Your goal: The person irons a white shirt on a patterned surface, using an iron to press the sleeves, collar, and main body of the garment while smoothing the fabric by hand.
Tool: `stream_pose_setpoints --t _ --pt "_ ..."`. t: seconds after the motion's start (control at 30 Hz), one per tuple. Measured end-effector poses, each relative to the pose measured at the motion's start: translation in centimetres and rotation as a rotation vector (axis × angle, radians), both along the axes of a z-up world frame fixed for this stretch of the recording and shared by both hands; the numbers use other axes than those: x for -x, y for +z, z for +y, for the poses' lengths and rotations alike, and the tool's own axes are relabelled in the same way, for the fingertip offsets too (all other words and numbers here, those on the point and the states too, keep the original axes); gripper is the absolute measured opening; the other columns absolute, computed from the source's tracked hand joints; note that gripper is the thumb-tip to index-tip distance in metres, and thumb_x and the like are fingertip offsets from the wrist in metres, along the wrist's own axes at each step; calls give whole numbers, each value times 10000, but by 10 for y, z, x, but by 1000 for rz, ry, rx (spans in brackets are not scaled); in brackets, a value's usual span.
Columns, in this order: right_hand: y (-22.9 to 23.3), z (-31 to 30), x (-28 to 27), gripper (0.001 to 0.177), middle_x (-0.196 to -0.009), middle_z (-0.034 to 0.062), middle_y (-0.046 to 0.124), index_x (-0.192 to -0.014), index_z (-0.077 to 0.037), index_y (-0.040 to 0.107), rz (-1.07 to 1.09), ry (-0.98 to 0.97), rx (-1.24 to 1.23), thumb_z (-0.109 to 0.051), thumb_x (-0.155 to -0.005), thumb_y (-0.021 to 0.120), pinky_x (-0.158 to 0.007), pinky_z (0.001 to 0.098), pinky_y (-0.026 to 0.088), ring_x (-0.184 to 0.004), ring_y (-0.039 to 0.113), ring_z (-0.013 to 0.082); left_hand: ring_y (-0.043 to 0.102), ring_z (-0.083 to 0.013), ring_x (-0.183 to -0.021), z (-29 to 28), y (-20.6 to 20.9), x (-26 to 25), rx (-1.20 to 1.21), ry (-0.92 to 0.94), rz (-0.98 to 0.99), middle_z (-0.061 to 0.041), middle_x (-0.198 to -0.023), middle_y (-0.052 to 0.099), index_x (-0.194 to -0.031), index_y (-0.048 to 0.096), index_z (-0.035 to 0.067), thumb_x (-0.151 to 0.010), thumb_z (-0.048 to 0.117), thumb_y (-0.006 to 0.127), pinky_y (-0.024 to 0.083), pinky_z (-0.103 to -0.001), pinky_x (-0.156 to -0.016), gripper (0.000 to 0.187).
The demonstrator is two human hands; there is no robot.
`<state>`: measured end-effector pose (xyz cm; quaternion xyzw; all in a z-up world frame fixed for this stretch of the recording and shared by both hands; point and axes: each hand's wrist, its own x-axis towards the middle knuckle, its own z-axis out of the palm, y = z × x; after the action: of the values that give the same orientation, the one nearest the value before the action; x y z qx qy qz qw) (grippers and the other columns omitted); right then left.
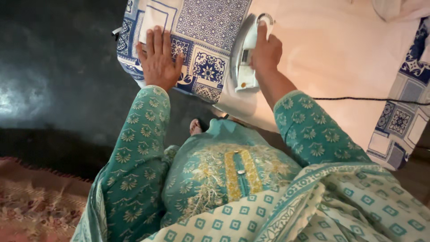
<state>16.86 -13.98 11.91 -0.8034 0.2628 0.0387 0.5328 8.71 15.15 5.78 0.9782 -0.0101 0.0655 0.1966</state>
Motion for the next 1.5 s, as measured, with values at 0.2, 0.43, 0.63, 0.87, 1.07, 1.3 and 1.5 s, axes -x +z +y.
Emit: stream_pose_setpoints --t 0.2,0.43,0.63,0.87,1.07,1.3,1.5 --pt "-14 -5 -19 604 -504 70 565 -797 -12 579 -24 8 54 -591 -967 582 -311 350 430 -338 558 174 256 -414 -1541 1 -3 2 -10 2 -18 -206 -1658 338 -1578 427 15 -1056 462 565 124 -673 -1208 701" --pt "-7 5 38 572 -522 53 539 -902 0 591 23 -27 -154 -569 -967 610 -315 336 379 -356 504 143 267 -412 -1537 0 -3 2 -2 7 -30 -204 -1658 343 -1573 437 17 -1052 462 568 134 -669 -1207 698" --pt "11 16 81 563 -520 37 522 -859 -20 513 64 -67 -168 -566 -973 588 -314 323 365 -360 481 131 270 -416 -1539 0 0 2 -5 2 -43 -215 -1657 346 -1570 440 10 -1050 462 558 141 -668 -1205 699" --pt "-3 11 24 601 -513 73 532 -787 -25 520 8 -148 -82 -594 -972 570 -307 349 387 -346 526 171 263 -424 -1535 0 0 1 -5 8 -2 -214 -1657 345 -1570 438 12 -1045 469 546 134 -672 -1203 705" --pt "-22 -3 -42 638 -505 74 570 -752 -14 584 -33 -79 -16 -623 -941 570 -306 370 440 -337 567 198 260 -409 -1544 0 -2 -1 -12 26 9 -199 -1662 343 -1578 433 24 -1030 471 553 124 -661 -1215 717" --pt "-50 -23 -107 665 -491 82 570 -703 -2 592 -50 -50 46 -611 -968 564 -308 374 438 -331 565 206 269 -390 -1549 -1 2 1 3 42 2 -191 -1666 348 -1573 454 40 -1032 463 570 114 -650 -1223 696" --pt "-62 -37 -126 533 -491 83 547 -713 -58 505 -90 -27 -3 -512 -978 592 -296 390 396 -336 548 203 272 -391 -1547 0 1 0 11 38 -17 -188 -1661 355 -1570 463 37 -1035 458 579 118 -653 -1218 690"
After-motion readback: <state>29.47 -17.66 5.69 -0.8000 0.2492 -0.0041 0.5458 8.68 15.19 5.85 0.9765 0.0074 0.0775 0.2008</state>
